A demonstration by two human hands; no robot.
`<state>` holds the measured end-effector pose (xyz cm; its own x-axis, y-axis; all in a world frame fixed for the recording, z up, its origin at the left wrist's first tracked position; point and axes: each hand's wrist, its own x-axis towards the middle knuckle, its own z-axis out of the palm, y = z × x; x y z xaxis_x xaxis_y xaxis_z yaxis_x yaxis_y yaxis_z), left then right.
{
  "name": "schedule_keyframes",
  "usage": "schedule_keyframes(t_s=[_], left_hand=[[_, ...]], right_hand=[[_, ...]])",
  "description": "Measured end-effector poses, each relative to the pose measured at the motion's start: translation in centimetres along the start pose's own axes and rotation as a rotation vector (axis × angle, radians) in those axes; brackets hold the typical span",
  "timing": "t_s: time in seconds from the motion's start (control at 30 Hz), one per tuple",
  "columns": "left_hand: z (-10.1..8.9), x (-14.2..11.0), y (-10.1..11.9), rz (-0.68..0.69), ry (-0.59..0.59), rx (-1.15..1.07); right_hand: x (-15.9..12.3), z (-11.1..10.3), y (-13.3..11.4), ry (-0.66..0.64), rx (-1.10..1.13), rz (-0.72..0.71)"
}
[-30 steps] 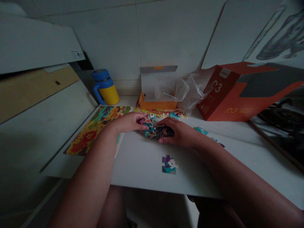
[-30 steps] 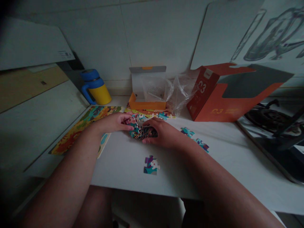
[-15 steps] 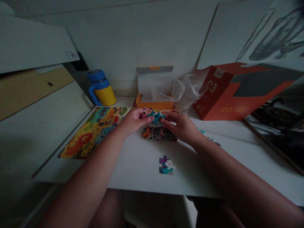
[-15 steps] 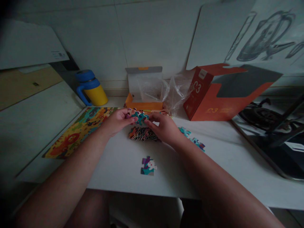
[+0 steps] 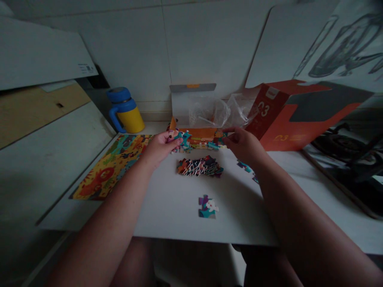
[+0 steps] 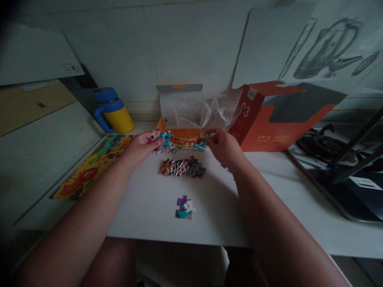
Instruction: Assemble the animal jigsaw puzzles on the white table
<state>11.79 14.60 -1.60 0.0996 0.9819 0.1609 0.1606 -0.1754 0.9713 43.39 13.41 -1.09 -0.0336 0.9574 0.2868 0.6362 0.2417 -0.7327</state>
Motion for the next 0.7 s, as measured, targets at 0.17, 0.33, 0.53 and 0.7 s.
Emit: schedule_keyframes(t_s=[0.17, 0.33, 0.53, 0.7], left_hand=[[-0.3, 0.1, -0.2, 0.009, 0.021, -0.011], [-0.5, 0.1, -0.2, 0.004, 0.018, -0.025], [-1.6, 0.7, -0.6, -0.037, 0.106, -0.016], [-3.3, 1.3, -1.2, -0.105, 0.227, 0.037]], right_hand=[[0.3, -1.8, 0.2, 0.017, -0.194, 0.139], [0.4, -2.4, 0.7, -0.053, -0.258, 0.237], [0.5, -1.8, 1.4, -0.103, -0.227, 0.341], [0.7, -1.2, 1.3, -0.157, -0.407, 0.322]])
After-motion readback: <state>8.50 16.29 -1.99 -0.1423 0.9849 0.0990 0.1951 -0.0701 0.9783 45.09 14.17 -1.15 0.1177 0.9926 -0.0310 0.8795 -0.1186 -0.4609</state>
